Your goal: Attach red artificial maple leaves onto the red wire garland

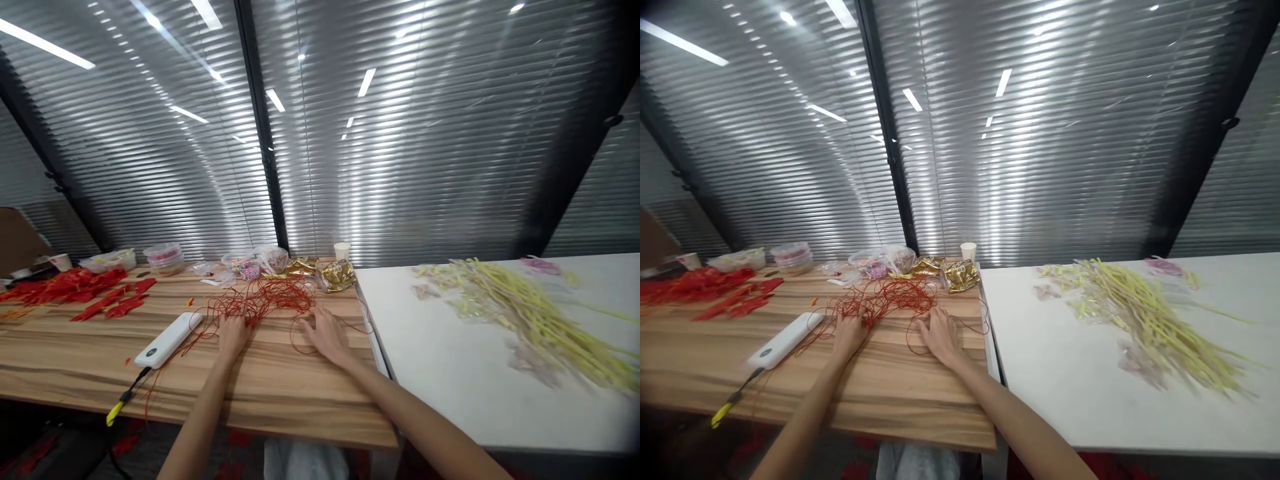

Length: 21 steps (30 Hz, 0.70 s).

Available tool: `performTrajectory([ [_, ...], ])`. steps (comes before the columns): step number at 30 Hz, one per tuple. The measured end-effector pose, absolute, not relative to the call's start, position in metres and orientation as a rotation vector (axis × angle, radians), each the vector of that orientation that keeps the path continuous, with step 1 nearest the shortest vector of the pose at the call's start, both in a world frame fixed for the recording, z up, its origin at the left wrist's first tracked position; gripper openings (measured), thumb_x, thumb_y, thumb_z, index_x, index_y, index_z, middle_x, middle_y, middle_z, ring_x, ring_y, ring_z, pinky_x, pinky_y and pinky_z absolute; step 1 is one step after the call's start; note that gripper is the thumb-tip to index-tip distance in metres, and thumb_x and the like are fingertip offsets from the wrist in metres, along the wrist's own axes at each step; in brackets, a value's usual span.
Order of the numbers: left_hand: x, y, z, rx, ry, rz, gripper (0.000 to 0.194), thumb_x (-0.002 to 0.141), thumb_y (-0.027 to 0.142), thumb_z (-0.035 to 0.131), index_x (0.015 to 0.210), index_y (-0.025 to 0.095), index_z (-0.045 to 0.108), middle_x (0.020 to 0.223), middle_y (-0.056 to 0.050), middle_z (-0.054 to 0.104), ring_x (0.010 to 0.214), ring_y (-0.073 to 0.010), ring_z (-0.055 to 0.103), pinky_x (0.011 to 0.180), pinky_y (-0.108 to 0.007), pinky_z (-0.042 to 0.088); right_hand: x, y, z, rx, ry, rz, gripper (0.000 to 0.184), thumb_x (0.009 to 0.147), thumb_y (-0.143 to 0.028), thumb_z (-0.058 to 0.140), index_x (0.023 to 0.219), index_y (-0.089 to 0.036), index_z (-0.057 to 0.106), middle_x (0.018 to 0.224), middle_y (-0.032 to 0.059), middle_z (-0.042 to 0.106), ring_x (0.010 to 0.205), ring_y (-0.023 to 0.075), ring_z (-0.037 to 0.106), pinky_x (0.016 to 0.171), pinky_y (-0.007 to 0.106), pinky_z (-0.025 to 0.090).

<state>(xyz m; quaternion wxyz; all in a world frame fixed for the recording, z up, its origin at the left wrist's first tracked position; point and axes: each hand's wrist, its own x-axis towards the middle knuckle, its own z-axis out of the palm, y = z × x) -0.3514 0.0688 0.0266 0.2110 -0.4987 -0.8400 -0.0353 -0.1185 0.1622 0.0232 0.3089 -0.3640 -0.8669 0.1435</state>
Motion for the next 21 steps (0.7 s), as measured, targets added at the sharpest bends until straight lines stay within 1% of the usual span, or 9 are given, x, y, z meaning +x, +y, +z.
performTrajectory([
  [3,-0.348,0.069,0.025,-1.395,-2.371,-0.017,0.053,0.081,0.024,0.034,0.131,0.008,0.035,0.076,-0.016,0.067,0.079,-0.0297,0.061,0.089,-0.045,0.026,-0.121,0.156,0.024,-0.819,-2.336,0.292,0.037,0.086,-0.047,0.035,0.082,-0.016,0.056,0.090,0.0093,0.058,0.093,0.0212,0.051,0.079,0.030,0.038],
  [6,-0.337,0.070,0.024,-1.396,-2.449,-0.019,0.055,0.081,0.023,0.033,0.133,0.005,0.027,0.083,-0.018,0.067,0.086,-0.0294,0.060,0.090,-0.046,0.026,-0.124,0.149,0.026,-0.788,-2.430,0.202,0.043,0.075,-0.054,0.048,0.090,-0.014,0.055,0.092,0.0106,0.058,0.093,0.0243,0.050,0.078,0.033,0.039],
  [8,-0.326,0.070,0.024,-1.423,-2.513,-0.092,0.058,0.083,0.029,0.031,0.134,0.003,0.023,0.089,-0.019,0.066,0.092,-0.0295,0.059,0.091,-0.046,0.026,-0.126,0.146,0.027,-0.867,-2.417,0.176,0.048,0.070,-0.053,0.054,0.096,-0.012,0.053,0.095,0.0120,0.057,0.093,0.0256,0.050,0.078,0.035,0.039],
  [10,-0.316,0.068,0.025,-1.504,-2.592,-0.196,0.060,0.084,0.038,0.029,0.133,0.004,0.024,0.096,-0.019,0.065,0.096,-0.0291,0.058,0.090,-0.043,0.030,-0.126,0.144,0.028,-0.926,-2.392,0.181,0.049,0.068,-0.049,0.055,0.098,-0.011,0.052,0.096,0.0131,0.057,0.092,0.0257,0.050,0.078,0.035,0.039],
  [12,-0.307,0.065,0.025,-1.623,-2.643,-0.313,0.062,0.083,0.042,0.031,0.133,0.006,0.025,0.106,-0.019,0.061,0.103,-0.0275,0.054,0.089,-0.039,0.033,-0.125,0.144,0.029,-0.932,-2.392,0.181,0.045,0.070,-0.045,0.054,0.099,-0.010,0.052,0.098,0.0142,0.057,0.093,0.0255,0.051,0.078,0.035,0.040],
  [14,-0.301,0.059,0.024,-1.732,-2.623,-0.417,0.064,0.082,0.044,0.032,0.134,0.009,0.022,0.117,-0.017,0.055,0.110,-0.0253,0.050,0.089,-0.035,0.035,-0.123,0.144,0.030,-0.910,-2.408,0.170,0.039,0.074,-0.039,0.052,0.099,-0.010,0.052,0.100,0.0148,0.057,0.095,0.0254,0.050,0.079,0.034,0.040],
  [16,-0.298,0.052,0.024,-1.813,-2.529,-0.463,0.062,0.083,0.045,0.031,0.135,0.012,0.022,0.122,-0.016,0.052,0.112,-0.0246,0.049,0.090,-0.034,0.035,-0.121,0.145,0.032,-0.893,-2.426,0.166,0.034,0.076,-0.036,0.050,0.099,-0.011,0.053,0.101,0.0143,0.057,0.095,0.0251,0.050,0.079,0.034,0.040],
  [18,-0.299,0.044,0.028,-1.871,-2.420,-0.413,0.059,0.083,0.046,0.033,0.133,0.015,0.029,0.116,-0.015,0.056,0.106,-0.0261,0.053,0.088,-0.035,0.037,-0.119,0.146,0.033,-0.889,-2.431,0.168,0.032,0.076,-0.034,0.050,0.100,-0.011,0.052,0.100,0.0133,0.057,0.094,0.0248,0.051,0.077,0.034,0.041],
  [21,-0.308,0.037,0.044,-1.967,-2.234,-0.270,0.048,0.081,0.038,0.041,0.125,0.018,0.044,0.097,-0.014,0.064,0.095,-0.0261,0.057,0.084,-0.035,0.040,-0.117,0.147,0.033,-0.866,-2.454,0.175,0.026,0.078,-0.028,0.049,0.097,-0.013,0.054,0.097,0.0119,0.058,0.092,0.0243,0.052,0.076,0.033,0.040],
])
